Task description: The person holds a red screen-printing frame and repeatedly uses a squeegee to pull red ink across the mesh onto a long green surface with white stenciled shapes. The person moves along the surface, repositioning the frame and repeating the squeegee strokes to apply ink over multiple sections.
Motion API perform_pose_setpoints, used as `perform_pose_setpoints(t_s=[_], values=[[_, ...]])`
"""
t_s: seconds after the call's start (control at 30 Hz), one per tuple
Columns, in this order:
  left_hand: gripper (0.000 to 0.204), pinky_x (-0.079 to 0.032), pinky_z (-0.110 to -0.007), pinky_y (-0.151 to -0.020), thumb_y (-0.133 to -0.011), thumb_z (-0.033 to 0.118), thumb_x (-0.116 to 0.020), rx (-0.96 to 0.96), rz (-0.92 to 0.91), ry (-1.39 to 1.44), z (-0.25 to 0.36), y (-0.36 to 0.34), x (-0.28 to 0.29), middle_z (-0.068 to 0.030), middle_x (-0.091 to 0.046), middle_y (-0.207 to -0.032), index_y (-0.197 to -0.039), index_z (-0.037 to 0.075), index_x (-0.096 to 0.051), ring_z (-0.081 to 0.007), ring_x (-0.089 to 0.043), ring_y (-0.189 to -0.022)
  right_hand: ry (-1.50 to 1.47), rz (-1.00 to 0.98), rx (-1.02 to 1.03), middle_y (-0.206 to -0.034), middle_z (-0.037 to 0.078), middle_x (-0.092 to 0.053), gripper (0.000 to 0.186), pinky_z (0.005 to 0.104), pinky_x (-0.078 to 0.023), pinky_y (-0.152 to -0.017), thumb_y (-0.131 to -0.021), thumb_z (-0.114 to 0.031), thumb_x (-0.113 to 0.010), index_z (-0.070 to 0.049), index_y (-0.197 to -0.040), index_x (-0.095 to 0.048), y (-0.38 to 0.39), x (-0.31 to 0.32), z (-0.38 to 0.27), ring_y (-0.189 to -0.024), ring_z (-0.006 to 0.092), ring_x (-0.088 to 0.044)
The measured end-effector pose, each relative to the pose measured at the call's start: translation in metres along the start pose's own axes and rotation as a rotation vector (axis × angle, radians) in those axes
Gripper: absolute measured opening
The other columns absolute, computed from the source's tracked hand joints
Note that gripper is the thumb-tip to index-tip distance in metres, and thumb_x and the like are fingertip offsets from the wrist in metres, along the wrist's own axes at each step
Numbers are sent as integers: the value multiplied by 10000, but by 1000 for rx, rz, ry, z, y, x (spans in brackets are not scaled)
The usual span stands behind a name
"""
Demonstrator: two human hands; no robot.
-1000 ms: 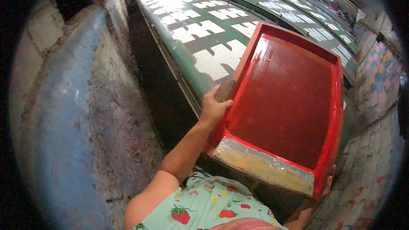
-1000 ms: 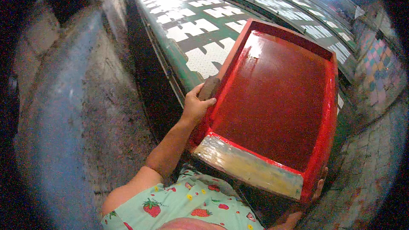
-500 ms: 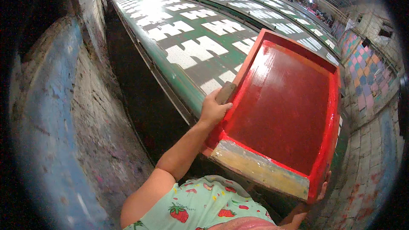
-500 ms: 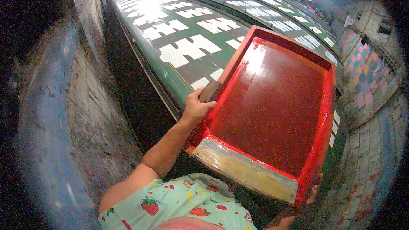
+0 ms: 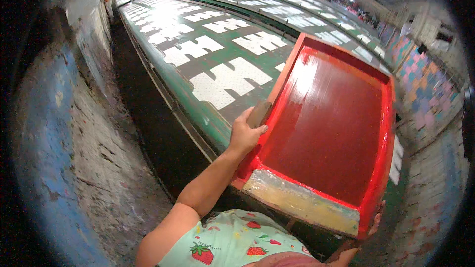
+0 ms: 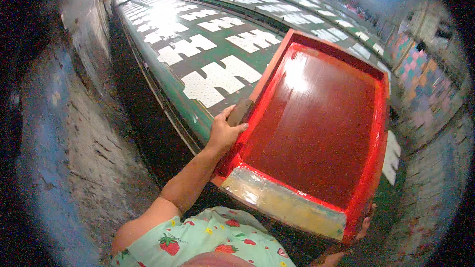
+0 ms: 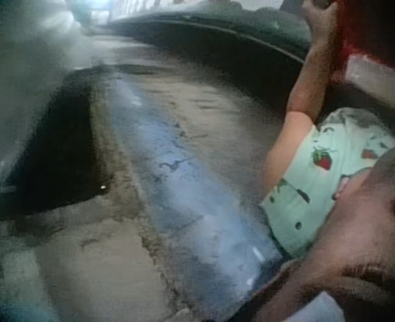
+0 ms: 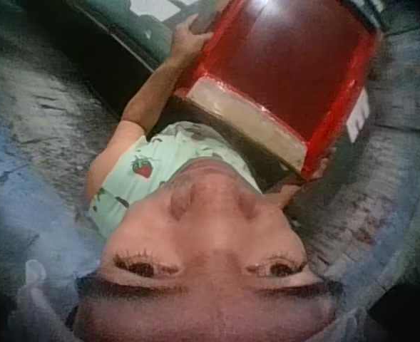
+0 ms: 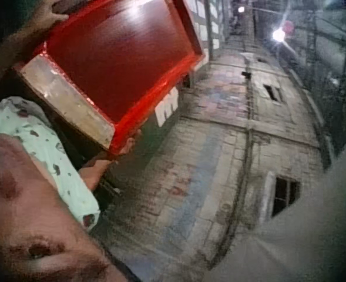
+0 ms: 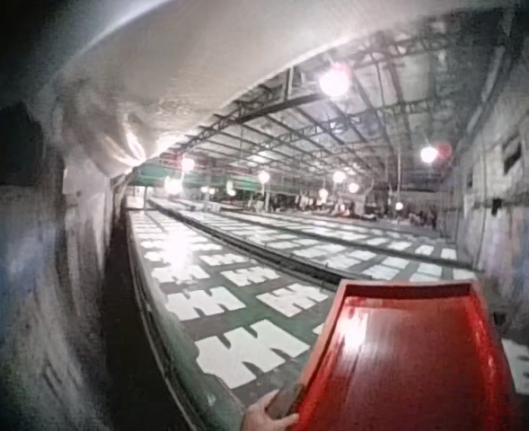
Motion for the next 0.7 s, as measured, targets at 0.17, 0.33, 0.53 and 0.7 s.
perform_pose_setpoints(t_s=[0.17, 0.33, 0.53, 0.7], values=[[740, -601, -375, -1051, -813, 15, -931, 33, -61, -101, -9, -70, 43, -132, -815, -1274, -1505, -42, -674, -221, -773, -1150, -42, 14, -36, -1816, 145, -408, 677, 576, -284, -1393, -1166, -354, -497, -64, -1764, -367, -17, -51, 85, -1667, 372, -394], [693, -608, -366, -1011, -816, 29, -935, 37, -68, -45, -61, -150, 101, -121, -821, -1244, -1469, -28, -708, -211, -776, -1108, -29, 30, -35, -1815, 146, -410, 677, 579, -285, -1393, -1164, -354, -500, -63, -1762, -371, -31, -129, 168, -1665, 375, -396], [691, -602, -373, -1032, -826, 6, -927, 94, -97, -67, -104, -251, 181, -127, -812, -1271, -1476, -40, -698, -216, -771, -1131, 58, 123, -26, -1813, 146, -415, 658, 582, -330, -1374, -1169, -352, -494, -73, -1755, -385, -24, -221, 229, -1650, 378, -421], [700, -600, -372, -1041, -826, 5, -933, 105, -126, 38, -98, -304, 224, -140, -805, -1289, -1482, -39, -694, -218, -765, -1152, 58, -131, -35, -1795, 121, -445, 663, 575, -360, -1357, -1162, -377, -516, -81, -1744, -407, -21, -292, 264, -1628, 356, -452]])
Point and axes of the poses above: each hand's wrist, its own y-axis away from the middle knuckle, its own x-axis out of the back of the hand, z = x × y, the point moved 10 cm from there along -y, towards the middle knuckle
